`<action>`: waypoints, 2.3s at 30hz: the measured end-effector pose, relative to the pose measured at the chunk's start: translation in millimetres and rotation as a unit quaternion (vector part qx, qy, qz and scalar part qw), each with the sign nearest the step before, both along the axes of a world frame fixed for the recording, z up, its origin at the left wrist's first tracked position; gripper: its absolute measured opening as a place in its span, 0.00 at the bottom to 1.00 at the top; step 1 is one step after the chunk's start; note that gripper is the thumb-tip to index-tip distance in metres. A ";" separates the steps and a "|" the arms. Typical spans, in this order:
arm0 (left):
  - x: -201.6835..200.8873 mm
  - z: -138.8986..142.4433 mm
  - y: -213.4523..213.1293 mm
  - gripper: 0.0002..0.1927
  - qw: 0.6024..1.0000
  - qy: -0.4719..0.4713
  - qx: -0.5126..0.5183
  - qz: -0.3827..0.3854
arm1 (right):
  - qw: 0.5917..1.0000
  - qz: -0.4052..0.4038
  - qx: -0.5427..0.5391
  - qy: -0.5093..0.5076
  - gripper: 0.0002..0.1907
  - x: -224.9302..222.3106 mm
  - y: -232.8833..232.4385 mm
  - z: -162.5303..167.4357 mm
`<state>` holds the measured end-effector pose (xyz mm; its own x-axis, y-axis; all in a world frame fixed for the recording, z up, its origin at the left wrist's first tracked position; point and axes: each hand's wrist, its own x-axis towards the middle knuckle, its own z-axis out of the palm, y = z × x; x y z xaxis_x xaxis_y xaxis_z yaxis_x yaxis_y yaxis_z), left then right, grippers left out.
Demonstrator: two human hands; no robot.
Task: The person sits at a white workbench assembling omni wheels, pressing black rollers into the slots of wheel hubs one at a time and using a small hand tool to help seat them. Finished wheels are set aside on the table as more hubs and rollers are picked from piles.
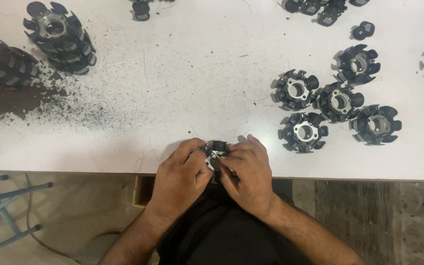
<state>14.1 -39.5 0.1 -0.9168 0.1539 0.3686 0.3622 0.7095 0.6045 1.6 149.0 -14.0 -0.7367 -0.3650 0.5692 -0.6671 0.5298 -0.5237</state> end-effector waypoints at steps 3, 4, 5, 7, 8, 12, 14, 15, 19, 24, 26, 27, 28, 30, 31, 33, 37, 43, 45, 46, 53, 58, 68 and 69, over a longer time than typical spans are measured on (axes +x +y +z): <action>0.3 1.8 1.5 0.08 1.000 -0.012 -0.009 0.004 | 1.000 -0.004 0.019 0.009 0.18 1.0 -1.7 0.4; 0.2 3.5 1.8 0.08 1.000 -0.020 -0.011 0.003 | 1.000 -0.004 0.025 0.009 0.18 0.2 -2.1 0.8; 0.5 6.0 1.7 0.08 0.999 -0.033 -0.001 0.001 | 0.999 -0.005 0.032 0.012 0.18 -1.2 -1.8 1.4; 0.4 11.9 0.2 0.08 0.998 -0.055 0.019 -0.007 | 0.999 -0.009 0.040 -0.006 0.18 -8.1 2.7 3.1; 0.4 15.1 -1.4 0.09 0.999 -0.047 0.025 -0.003 | 0.999 -0.010 0.043 -0.013 0.18 -12.5 6.6 3.7; -4.2 26.3 -29.1 0.15 0.998 -0.027 -0.008 0.055 | 0.992 -0.080 0.097 0.025 0.12 -54.1 48.7 5.6; -10.8 31.5 -63.3 0.18 0.989 0.051 -0.067 0.121 | 0.986 -0.109 0.125 0.018 0.09 -63.6 76.7 9.1; -16.4 34.5 -86.7 0.20 0.974 0.125 -0.105 0.158 | 0.985 -0.113 0.129 0.015 0.08 -67.1 89.6 11.0; -73.7 44.8 -180.8 0.35 0.938 0.173 -0.150 0.258 | 0.979 -0.151 0.140 0.011 0.08 -85.3 124.3 16.6; -182.0 61.2 -195.7 0.53 0.917 0.016 -0.229 0.325 | 0.978 -0.179 0.062 0.090 0.10 -80.3 132.4 12.7; -199.7 70.5 -179.6 0.50 0.882 -0.204 -0.230 0.356 | 0.983 -0.159 0.024 0.093 0.11 -67.2 128.6 8.1; -197.6 75.1 -173.9 0.48 0.882 -0.230 -0.248 0.328 | 0.985 -0.154 0.009 0.071 0.11 -59.1 126.3 5.7; -190.7 79.0 -169.8 0.46 0.880 -0.255 -0.267 0.299 | 0.987 -0.149 -0.008 0.050 0.10 -50.3 123.2 3.1; -167.9 84.3 -165.3 0.45 0.889 -0.243 -0.308 0.237 | 0.987 -0.147 -0.062 0.014 0.11 -38.1 118.0 -2.1; -152.6 86.6 -165.0 0.46 0.898 -0.211 -0.328 0.202 | 0.984 -0.149 -0.096 -0.004 0.11 -30.1 117.0 -3.9; -129.5 93.8 -163.3 0.45 0.882 -0.190 -0.399 0.162 | 0.977 -0.150 -0.148 -0.038 0.11 -15.6 116.0 -6.3; -91.6 115.5 -131.0 0.47 0.927 -0.123 -0.350 0.056 | 0.966 -0.116 -0.221 -0.062 0.13 -1.2 108.7 -10.1; -39.4 72.7 -0.3 0.49 0.973 -0.077 -0.136 -0.171 | 0.963 -0.072 -0.244 -0.094 0.13 11.5 80.2 -11.0; -33.5 57.2 18.4 0.53 0.975 -0.123 -0.094 -0.163 | 0.966 -0.087 -0.220 -0.107 0.13 16.6 76.6 -8.5; -29.0 53.1 21.5 0.53 0.981 -0.104 -0.076 -0.149 | 0.967 -0.088 -0.208 -0.114 0.13 18.6 76.3 -6.9; -14.8 44.6 28.9 0.25 0.985 0.085 -0.069 -0.137 | 0.977 -0.054 -0.145 -0.147 0.14 13.9 56.9 0.6; -23.7 21.4 29.4 0.17 0.996 -0.017 -0.057 -0.066 | 0.987 -0.051 -0.088 -0.122 0.14 9.3 34.3 5.7; -12.4 5.5 24.1 0.10 0.999 0.022 -0.017 -0.026 | 0.995 -0.077 -0.011 -0.055 0.14 8.5 22.2 12.0; -12.3 5.9 23.6 0.09 0.999 0.024 -0.009 -0.030 | 0.995 -0.077 -0.011 -0.059 0.14 7.7 22.4 13.9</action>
